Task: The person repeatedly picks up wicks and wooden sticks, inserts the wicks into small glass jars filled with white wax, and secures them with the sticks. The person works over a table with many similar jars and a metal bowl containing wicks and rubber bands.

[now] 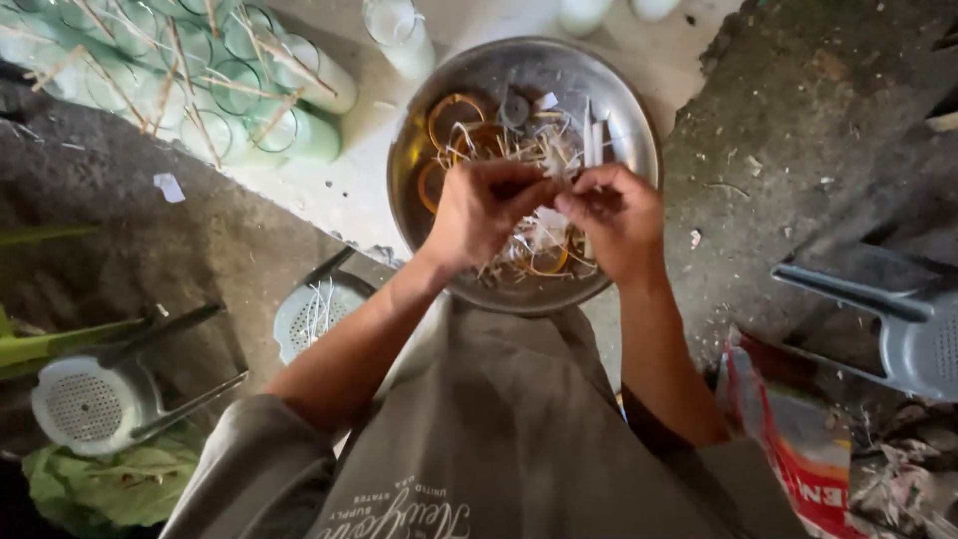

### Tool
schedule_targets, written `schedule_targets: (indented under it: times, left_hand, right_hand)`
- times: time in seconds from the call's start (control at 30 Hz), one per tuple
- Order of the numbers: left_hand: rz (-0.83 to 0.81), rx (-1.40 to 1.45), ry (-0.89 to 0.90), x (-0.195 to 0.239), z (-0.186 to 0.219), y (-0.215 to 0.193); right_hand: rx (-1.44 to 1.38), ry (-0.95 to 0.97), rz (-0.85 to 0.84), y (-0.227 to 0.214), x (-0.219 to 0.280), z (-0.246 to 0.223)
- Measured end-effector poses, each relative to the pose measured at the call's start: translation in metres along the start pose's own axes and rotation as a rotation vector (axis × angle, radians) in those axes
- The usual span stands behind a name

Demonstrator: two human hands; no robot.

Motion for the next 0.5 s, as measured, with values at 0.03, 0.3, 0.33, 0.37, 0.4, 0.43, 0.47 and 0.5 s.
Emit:
schedule_targets:
  times: [0.03, 0.3, 0.33, 0.37, 0.4, 0.43, 0.47, 0.5]
  left_hand:
    - [-0.004, -0.084, 0.14, -0.002, -0.003, 0.0]
    - [0.107, 0.042, 0.007, 0.015, -0.029, 0.014]
    - [0.129, 0.088, -0.043, 0.014, -0.025, 0.014]
    - [0.15, 0.134, -0.093, 0.013, -0.021, 0.013]
    - [0.147, 0.137, -0.092, 0.012, -0.022, 0.008]
    - [0.117, 0.134, -0.082, 0.01, -0.023, 0.003]
    - [0.089, 0.126, -0.072, 0.009, -0.024, -0.005]
    - [0.089, 0.124, -0.071, 0.009, -0.019, -0.006]
  right_hand:
    - [-0.03, -0.044, -0.014, 0.003, 0.001, 0.007]
    - [0.523, -0.562, 0.199, 0.015, 0.004, -0.009]
    - [0.512, -0.598, 0.261, 0.02, 0.002, -0.02]
    - [0.5, -0.634, 0.322, 0.026, -0.001, -0.031]
    - [0.504, -0.635, 0.324, 0.026, -0.003, -0.026]
    - [0.498, -0.638, 0.336, 0.026, -0.004, -0.022]
    - [0.486, -0.642, 0.347, 0.029, -0.006, -0.016]
    - [0.484, -0.642, 0.348, 0.029, -0.007, -0.011]
Point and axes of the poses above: each hand's wrist, its own x-axis away from the middle knuckle, its own y-axis out of the palm, z = x × y, the point moved 1 cm from there along -x, towards the middle knuckle, and after that the axes turned 10 degrees about x, right-handed, at the moved point
